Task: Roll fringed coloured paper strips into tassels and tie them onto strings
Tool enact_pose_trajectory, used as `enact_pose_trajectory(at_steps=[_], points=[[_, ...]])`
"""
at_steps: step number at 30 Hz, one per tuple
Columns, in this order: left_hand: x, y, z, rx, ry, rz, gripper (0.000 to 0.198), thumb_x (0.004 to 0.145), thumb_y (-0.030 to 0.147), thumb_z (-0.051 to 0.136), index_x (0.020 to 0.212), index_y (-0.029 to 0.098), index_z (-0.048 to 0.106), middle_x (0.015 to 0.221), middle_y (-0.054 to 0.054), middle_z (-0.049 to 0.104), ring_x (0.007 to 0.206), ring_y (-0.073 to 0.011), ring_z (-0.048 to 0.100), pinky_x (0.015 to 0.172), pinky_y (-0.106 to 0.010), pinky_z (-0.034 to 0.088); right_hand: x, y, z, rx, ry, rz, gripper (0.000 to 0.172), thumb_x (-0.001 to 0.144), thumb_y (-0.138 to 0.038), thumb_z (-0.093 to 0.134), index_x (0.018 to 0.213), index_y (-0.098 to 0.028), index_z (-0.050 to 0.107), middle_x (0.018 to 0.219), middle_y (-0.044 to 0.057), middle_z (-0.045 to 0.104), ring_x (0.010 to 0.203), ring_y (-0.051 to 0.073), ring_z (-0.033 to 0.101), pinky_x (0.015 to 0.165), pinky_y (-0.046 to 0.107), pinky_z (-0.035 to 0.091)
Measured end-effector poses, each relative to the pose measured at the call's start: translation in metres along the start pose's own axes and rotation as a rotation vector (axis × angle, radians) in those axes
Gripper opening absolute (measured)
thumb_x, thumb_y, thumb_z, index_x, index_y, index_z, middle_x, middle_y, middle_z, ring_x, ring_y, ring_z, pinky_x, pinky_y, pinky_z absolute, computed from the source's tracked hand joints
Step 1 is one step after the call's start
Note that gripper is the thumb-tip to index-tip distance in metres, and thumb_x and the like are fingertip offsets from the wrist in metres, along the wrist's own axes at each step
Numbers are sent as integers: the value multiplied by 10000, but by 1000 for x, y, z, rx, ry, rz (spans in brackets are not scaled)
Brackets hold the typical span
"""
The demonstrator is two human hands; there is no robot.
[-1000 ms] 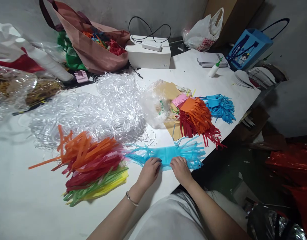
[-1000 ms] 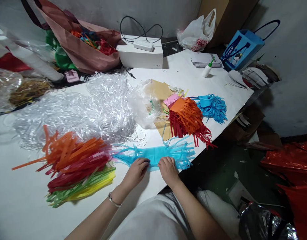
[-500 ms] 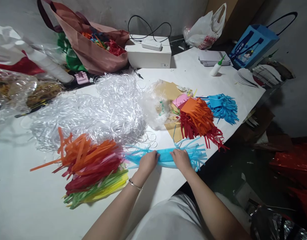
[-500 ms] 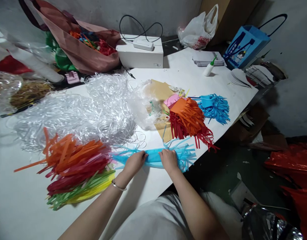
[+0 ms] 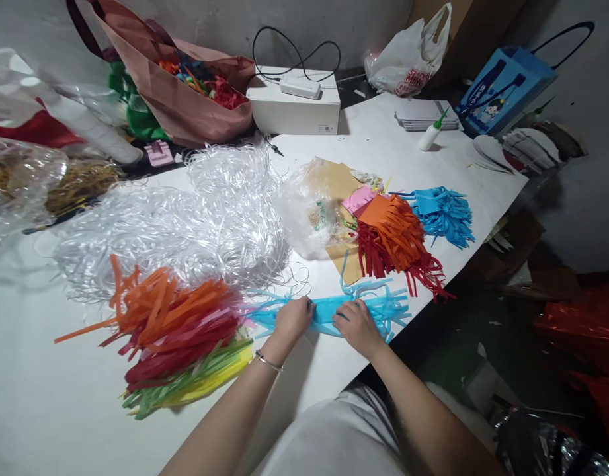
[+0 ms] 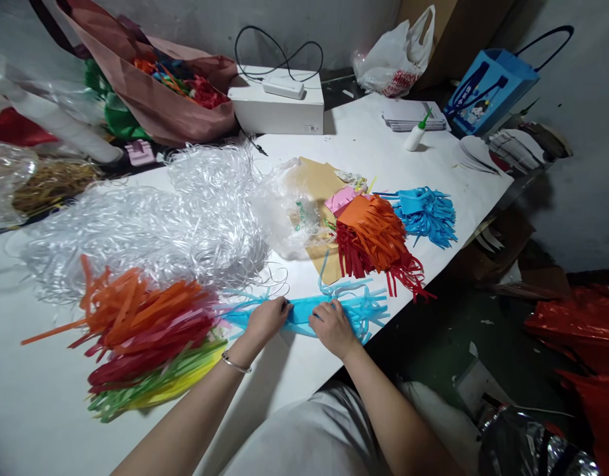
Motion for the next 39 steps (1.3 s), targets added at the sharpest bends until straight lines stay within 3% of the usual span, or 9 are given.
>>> enact_pose_trajectory(at_steps=[6,12,17,20,23,28,31,35,39], points=[[-13,-16,-11,-62,86,79,196,898,241,461,960,199,642,979,-80,694,881,-217,650,704,-286,439,-9,1,10,-38,2,-5,151,957,-189,515,993,-222,658,937,39,661,938,185,552,978,398,316],[-52,-23,-34,-95,646,357,291,897,110,401,1091,193,602,1188,-135,594,1107,-266,525,947,-426,400,-11,0,18,-44,20,9,216,985,-166,435,939,-210,641,869,27,654,897,176,547,1014,432,275],[-60,42,-3,36,322,811,223,935,144,404,1013,196,606,943,-84,656,915,-232,576,878,-414,396,-13,-2,13,-39,29,15,251,977,-156,428,849,-190,640,875,43,654,885,179,547,1004,431,275],[-56,46,10,140,221,733,216,937,167,416,842,185,609,726,-54,618,714,-213,565,779,-407,385,-13,0,9,-48,45,34,233,978,-167,434,889,-197,647,868,36,651,880,174,544,998,425,270],[-63,22,15,176,230,634,243,934,241,460,757,188,619,739,-64,635,723,-223,571,754,-409,365,-15,3,7,-60,64,64,223,979,-167,439,912,-204,648,853,22,647,866,163,542,1003,419,260],[-96,-32,12,166,420,381,280,927,305,491,732,199,662,916,-89,703,861,-273,579,738,-421,363,-19,6,10,-68,85,94,219,968,-143,450,887,-196,646,853,23,641,865,159,544,1013,425,248],[-115,-39,1,88,591,301,166,909,233,505,854,202,658,1068,-98,682,925,-273,567,748,-414,394,-19,6,10,-70,92,93,217,962,-139,456,866,-194,642,837,23,631,863,162,542,1013,428,250],[-118,5,-9,-131,735,522,195,891,112,474,1021,201,588,1116,-116,619,1005,-238,546,836,-398,447,-20,4,7,-58,93,81,207,959,-138,453,880,-196,636,843,24,634,855,166,543,1013,435,255],[-81,63,10,-159,518,772,327,871,44,410,1138,191,528,1164,-109,582,1066,-225,529,878,-384,476,-21,4,5,-7,92,90,231,959,-143,423,873,-193,632,873,45,641,858,186,547,1002,445,275]])
Point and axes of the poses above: each hand's wrist, its own x-axis towards the middle knuckle, its own z-axis out of the palm, y = z × x, the point moved 5 cm from there along x, towards the middle knuckle
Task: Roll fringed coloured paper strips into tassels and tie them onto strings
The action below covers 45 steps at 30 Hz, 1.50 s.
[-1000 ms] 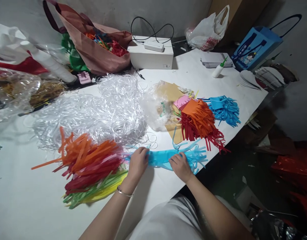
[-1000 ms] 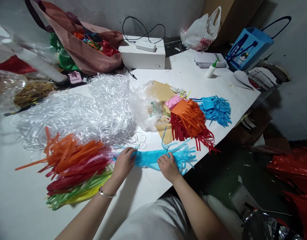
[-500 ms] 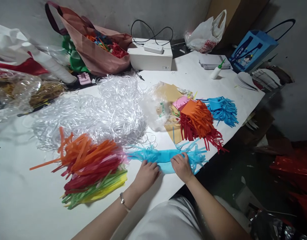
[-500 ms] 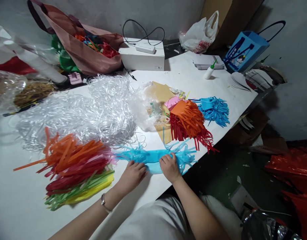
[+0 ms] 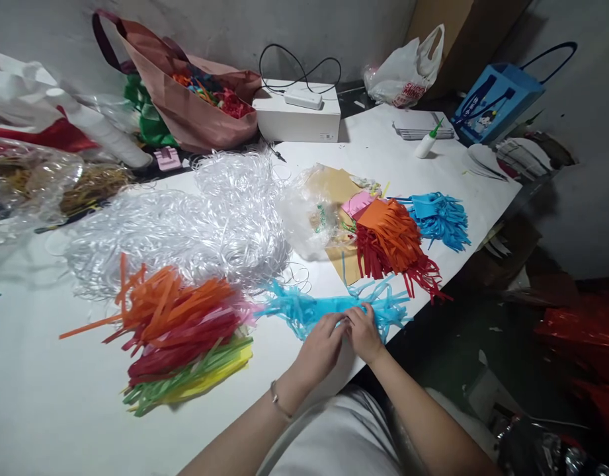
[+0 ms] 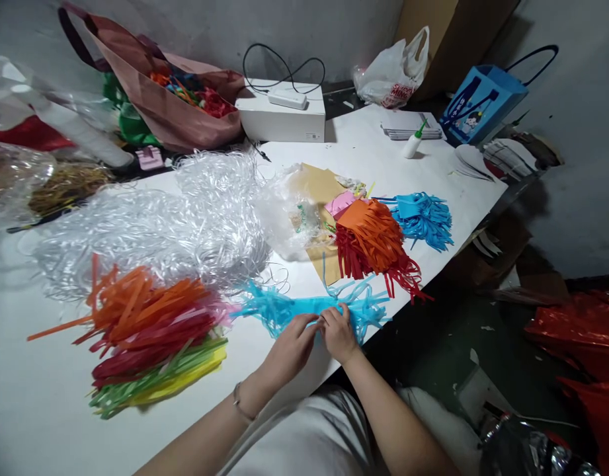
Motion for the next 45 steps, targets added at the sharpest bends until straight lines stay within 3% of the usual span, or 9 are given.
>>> enact_pose_trajectory(at_steps=[5,11,15,22,32,35,39,42,45], points=[[13,-38,33,77,-144,-138,252,833,51,485,1034,176,573,1064,-105,592,982,-245,538,848,-412,481,-1,5,-2,61,29,65,201,963,-175,446,907,-202,637,879,42,651,868,181,556,1004,427,274],[-10,-61,20,89,-119,-175,200,884,93,481,1000,185,616,1077,-90,627,996,-229,542,864,-375,458,-2,8,0,36,-14,118,152,925,-249,550,1054,-202,615,1031,80,647,999,226,539,1010,451,265],[-12,-65,14,134,-94,-220,205,925,156,460,1021,195,637,1094,-86,656,984,-239,573,833,-387,428,3,17,-6,-36,21,190,119,919,-168,536,920,-210,648,1046,75,646,1034,222,532,1009,447,263],[3,-77,7,304,-171,-427,323,970,298,376,879,176,661,999,-103,666,905,-272,581,753,-407,368,18,29,-14,-111,-3,306,198,937,-219,529,771,-202,636,1140,104,629,1118,261,498,1005,492,266],[25,-84,5,352,-289,-578,334,929,296,391,839,158,681,922,-117,645,923,-297,587,698,-385,334,25,39,-9,-226,63,445,103,917,-213,548,880,-181,639,1074,121,634,1038,270,523,990,500,264],[27,-84,6,366,-295,-598,315,918,280,405,844,152,684,925,-116,648,905,-298,599,721,-399,334,24,31,-13,-195,157,322,118,932,-176,530,922,-212,641,1062,76,646,1075,234,515,1041,498,192],[28,-83,6,358,-273,-581,310,914,270,415,808,152,681,884,-119,647,899,-307,600,740,-414,344,25,10,-2,-87,61,19,107,947,-234,545,931,-258,648,1036,20,666,1085,197,515,1055,467,173],[27,-79,-1,361,-215,-546,253,900,263,456,810,161,669,865,-117,644,869,-306,588,764,-446,351,27,6,6,-66,30,-6,129,954,-222,534,916,-248,654,1003,16,678,1069,192,523,1045,459,185],[26,-67,-7,356,-121,-387,146,884,209,505,915,200,647,988,-111,648,950,-297,552,869,-501,320,29,7,8,-47,36,24,161,952,-201,525,871,-234,660,1041,26,675,1082,192,521,1046,454,190]])
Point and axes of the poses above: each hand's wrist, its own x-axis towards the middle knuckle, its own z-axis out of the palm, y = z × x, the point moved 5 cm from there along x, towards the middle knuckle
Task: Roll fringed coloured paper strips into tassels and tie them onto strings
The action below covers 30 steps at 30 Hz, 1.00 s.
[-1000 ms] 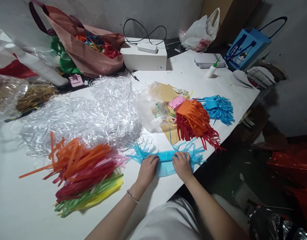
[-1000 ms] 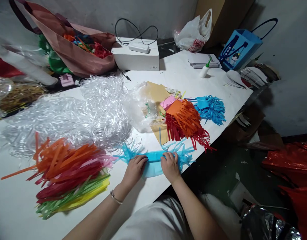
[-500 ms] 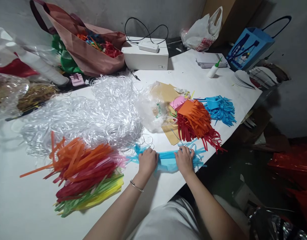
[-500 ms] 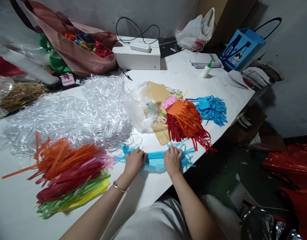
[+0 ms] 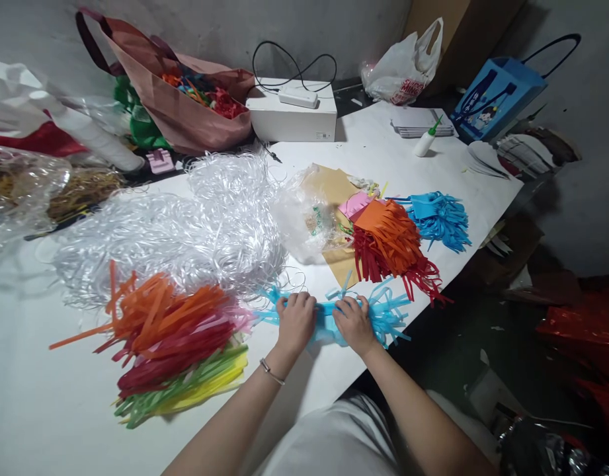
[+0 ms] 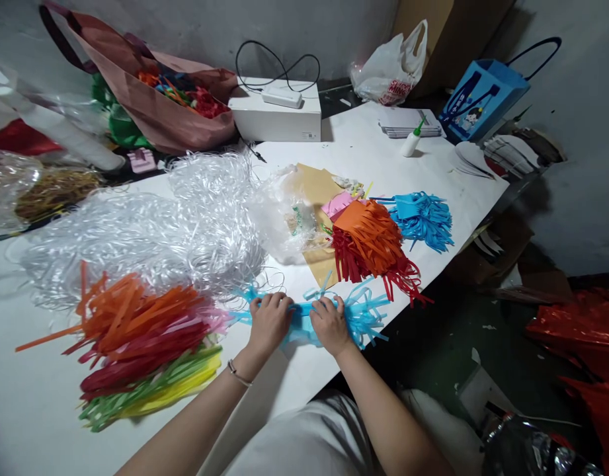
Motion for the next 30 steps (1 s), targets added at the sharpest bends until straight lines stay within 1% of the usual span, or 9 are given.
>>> enact_pose_trajectory(at_steps=[2,4,7,10,14,17,19,24,30], points=[[-6,8,-1,-38,28,152,146,882,178,519,960,230,631,1027,-90,643,993,-277,530,928,-505,290,1,1,-2,33,-1,43,152,941,-212,542,848,-231,660,1111,34,659,1118,203,507,1045,453,203],[-10,11,4,-63,6,242,142,885,167,521,951,236,626,974,-72,645,972,-259,528,933,-488,292,1,1,-6,67,-8,83,137,928,-222,559,835,-233,658,1176,39,636,1161,218,487,1048,460,212],[-11,8,12,-62,-13,259,130,898,179,509,915,225,629,890,-65,636,924,-248,527,912,-471,309,0,0,-9,66,-38,93,88,915,-234,570,890,-235,654,1270,59,589,1247,246,431,1081,506,180],[-11,3,17,-65,-4,267,149,909,180,489,906,223,632,866,-61,633,912,-239,524,920,-465,308,-2,2,-9,9,-35,82,108,908,-181,544,923,-225,642,1296,71,576,1299,251,389,1108,551,120],[-13,-4,19,-72,7,239,162,888,149,501,948,224,631,925,-69,642,952,-246,526,942,-477,298,-10,13,-8,-42,18,110,159,883,-98,513,859,-204,628,1266,74,600,1286,239,419,1115,561,99],[-15,-7,18,-83,7,213,185,857,125,522,966,224,634,962,-77,646,980,-259,527,943,-485,299,-15,22,-9,-57,33,164,127,890,-132,533,857,-202,634,1273,89,595,1283,249,424,1107,550,132],[-14,-9,16,-89,14,196,195,860,121,509,961,224,640,967,-80,647,974,-258,529,935,-481,305,-16,27,-11,-57,32,196,124,906,-167,543,841,-210,639,1266,84,599,1278,252,429,1097,546,150],[-6,-15,12,-79,37,103,199,919,216,467,892,209,664,956,-85,651,956,-265,530,879,-466,323,-9,33,-15,-57,24,295,178,913,-171,541,765,-208,632,1229,86,612,1242,258,456,1080,547,163],[4,-17,13,-26,-2,-10,238,912,249,465,814,184,672,949,-112,631,933,-286,528,815,-458,336,-2,36,-17,-60,65,380,162,917,-190,539,770,-197,607,1173,106,620,1160,267,499,1078,580,143]])
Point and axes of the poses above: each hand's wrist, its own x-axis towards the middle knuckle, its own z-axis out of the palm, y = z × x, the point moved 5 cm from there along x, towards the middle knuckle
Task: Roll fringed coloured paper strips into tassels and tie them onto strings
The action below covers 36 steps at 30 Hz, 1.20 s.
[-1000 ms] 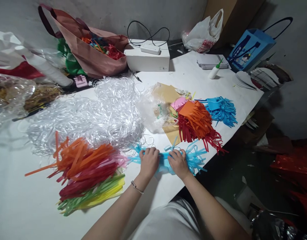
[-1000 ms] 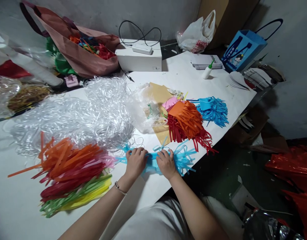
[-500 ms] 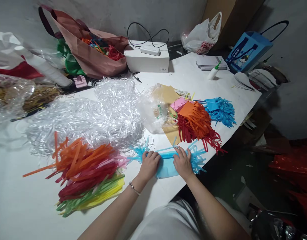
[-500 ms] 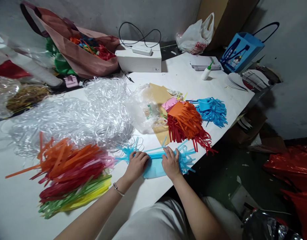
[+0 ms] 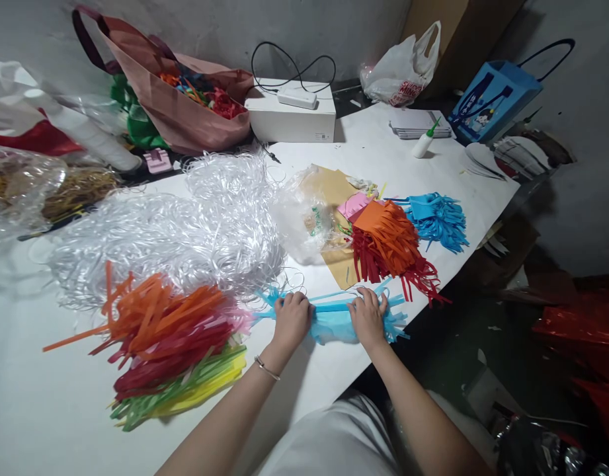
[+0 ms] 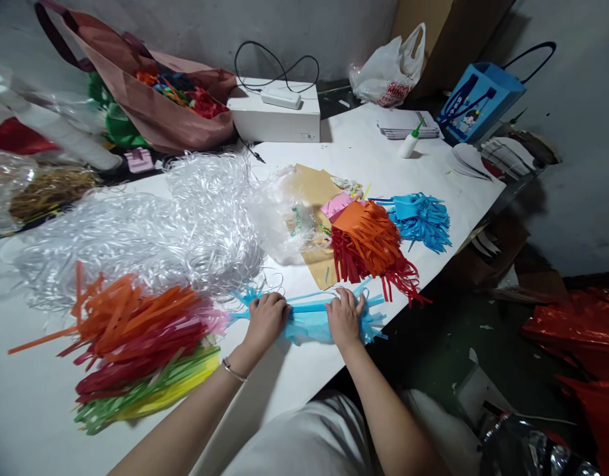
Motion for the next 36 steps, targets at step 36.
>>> enact_pose_trajectory(at_steps=[36], points=[[2,11,2,-104,9,302,136,869,155,528,919,213,640,928,-64,639,930,-236,533,916,-450,326,2,-47,17,76,-101,-315,50,930,-218,561,908,-215,605,1115,55,625,1103,208,492,1047,461,203]])
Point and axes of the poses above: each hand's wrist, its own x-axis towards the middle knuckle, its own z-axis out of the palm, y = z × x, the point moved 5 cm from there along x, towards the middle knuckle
